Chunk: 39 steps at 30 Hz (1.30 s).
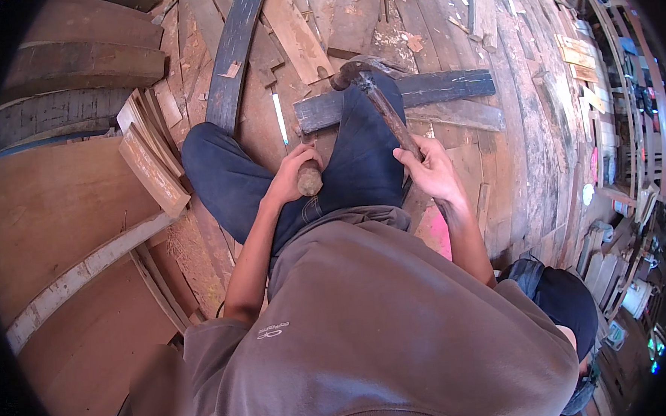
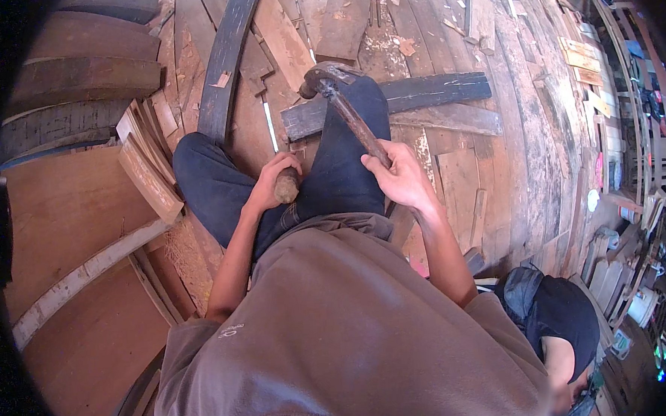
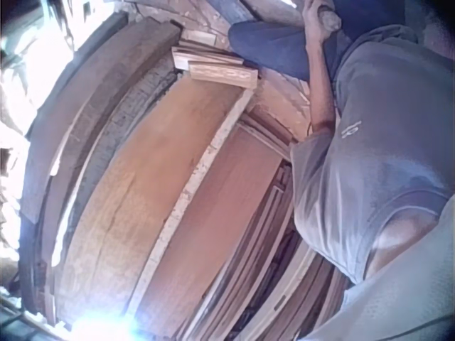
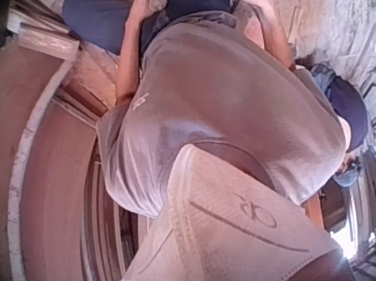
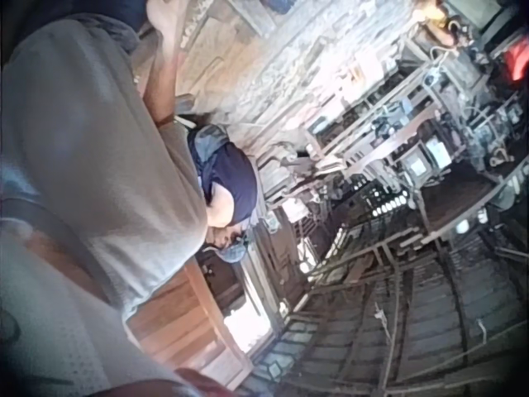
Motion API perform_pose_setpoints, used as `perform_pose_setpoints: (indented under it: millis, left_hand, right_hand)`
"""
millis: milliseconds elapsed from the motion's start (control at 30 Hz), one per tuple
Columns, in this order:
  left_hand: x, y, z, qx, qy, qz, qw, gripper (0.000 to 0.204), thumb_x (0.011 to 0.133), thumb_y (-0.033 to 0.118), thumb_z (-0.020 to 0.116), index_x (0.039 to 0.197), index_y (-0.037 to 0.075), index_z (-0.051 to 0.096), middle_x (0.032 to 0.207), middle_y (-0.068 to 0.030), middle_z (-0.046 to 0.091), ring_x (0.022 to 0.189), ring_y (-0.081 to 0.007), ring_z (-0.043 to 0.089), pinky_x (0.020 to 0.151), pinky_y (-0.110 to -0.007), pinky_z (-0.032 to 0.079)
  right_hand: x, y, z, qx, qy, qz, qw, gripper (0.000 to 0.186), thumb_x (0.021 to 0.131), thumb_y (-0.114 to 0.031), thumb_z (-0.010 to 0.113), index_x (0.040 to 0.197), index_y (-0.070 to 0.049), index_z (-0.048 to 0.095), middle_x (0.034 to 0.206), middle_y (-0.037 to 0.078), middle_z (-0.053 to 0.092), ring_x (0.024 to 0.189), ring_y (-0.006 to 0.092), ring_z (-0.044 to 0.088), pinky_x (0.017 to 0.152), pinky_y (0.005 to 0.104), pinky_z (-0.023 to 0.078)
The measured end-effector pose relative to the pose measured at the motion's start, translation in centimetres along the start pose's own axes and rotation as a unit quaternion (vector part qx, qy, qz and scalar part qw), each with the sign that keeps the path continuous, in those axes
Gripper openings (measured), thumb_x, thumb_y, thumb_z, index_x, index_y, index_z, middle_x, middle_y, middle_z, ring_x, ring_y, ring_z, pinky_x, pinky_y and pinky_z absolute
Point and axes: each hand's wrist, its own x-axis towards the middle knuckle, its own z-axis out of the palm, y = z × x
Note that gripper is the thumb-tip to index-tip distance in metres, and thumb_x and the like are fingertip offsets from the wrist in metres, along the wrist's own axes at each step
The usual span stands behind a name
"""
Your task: Hammering a wooden peg into a wood beam for assembly.
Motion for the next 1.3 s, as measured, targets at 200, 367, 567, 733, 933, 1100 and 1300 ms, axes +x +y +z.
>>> perform_pose_setpoints:
  millis: [200, 367, 567, 733, 933, 1100, 1300]
  left_hand:
    - [0.4, -2.0, -0.3, -0.139, 0.157, -0.051, 0.977, 0.023, 0.069, -0.008, 0.066, 0.087, 0.003, 0.056, 0.089, -0.0068, 0.059, 0.088, -0.0174, 0.058, 0.083, -0.032, 0.047]
    - [3.0, -4.8, -3.0, -0.186, 0.207, -0.052, 0.959, 0.022, 0.07, -0.01, 0.063, 0.086, 0.002, 0.055, 0.085, -0.0044, 0.058, 0.078, -0.0134, 0.058, 0.07, -0.028, 0.048]
    - [7.0, -6.1, -5.0, -0.279, 0.281, -0.037, 0.917, 0.022, 0.07, -0.012, 0.059, 0.085, 0.004, 0.056, 0.08, -0.001, 0.056, 0.074, -0.011, 0.056, 0.065, -0.026, 0.047]
    - [9.2, -7.4, -5.7, -0.257, 0.274, -0.053, 0.925, 0.021, 0.07, -0.01, 0.061, 0.086, 0.004, 0.056, 0.081, -0.0016, 0.056, 0.075, -0.0125, 0.057, 0.067, -0.026, 0.047]
    - [10.4, -8.3, -6.0, -0.252, 0.259, -0.073, 0.929, 0.021, 0.068, -0.008, 0.063, 0.084, 0.004, 0.058, 0.079, -0.001, 0.058, 0.073, -0.0116, 0.058, 0.065, -0.025, 0.046]
    - [10.5, -7.9, -6.0, -0.28, 0.263, -0.059, 0.921, 0.02, 0.068, -0.008, 0.063, 0.084, 0.003, 0.058, 0.076, -0.002, 0.059, 0.068, -0.0128, 0.058, 0.062, -0.026, 0.047]
    - [11.0, -7.7, -6.1, -0.231, 0.235, -0.08, 0.941, 0.022, 0.07, -0.008, 0.061, 0.087, 0.004, 0.056, 0.078, -0.0021, 0.056, 0.07, -0.0131, 0.058, 0.066, -0.027, 0.047]
  right_hand:
    - [0.2, 0.0, 0.0, -0.004, 0.003, -0.005, 1.0, 0.017, 0.085, -0.011, 0.059, 0.075, 0.002, 0.054, 0.056, 0.0, 0.032, 0.054, 0.0084, 0.033, 0.049, 0.0304, 0.027]
    - [0.3, -0.1, 0.3, 0.021, -0.003, -0.004, 1.0, 0.02, 0.085, -0.012, 0.059, 0.071, 0.001, 0.051, 0.056, -0.001, 0.032, 0.054, 0.0074, 0.032, 0.048, 0.0297, 0.026]
    - [0.2, -0.1, 0.2, 0.009, -0.01, 0.003, 1.0, 0.02, 0.085, -0.011, 0.059, 0.071, 0.0, 0.051, 0.056, -0.001, 0.032, 0.055, 0.0072, 0.032, 0.048, 0.0296, 0.026]
    - [0.1, -0.5, 0.4, 0.011, -0.01, -0.003, 1.0, 0.02, 0.085, -0.012, 0.059, 0.072, 0.001, 0.051, 0.057, 0.0, 0.033, 0.056, 0.0079, 0.033, 0.049, 0.0299, 0.027]
    - [0.0, -0.4, 0.4, -0.007, -0.01, 0.001, 1.0, 0.019, 0.085, -0.012, 0.059, 0.074, 0.002, 0.053, 0.056, 0.001, 0.033, 0.055, 0.0085, 0.033, 0.049, 0.0303, 0.028]
    - [0.0, -0.7, 0.4, -0.017, -0.01, -0.001, 1.0, 0.019, 0.085, -0.013, 0.06, 0.075, 0.002, 0.054, 0.056, 0.001, 0.034, 0.055, 0.0086, 0.034, 0.049, 0.0303, 0.028]
    - [-0.1, -0.5, 0.5, 0.0, -0.011, -0.005, 1.0, 0.02, 0.086, -0.013, 0.059, 0.075, 0.003, 0.055, 0.055, 0.001, 0.034, 0.054, 0.0087, 0.033, 0.048, 0.0305, 0.028]
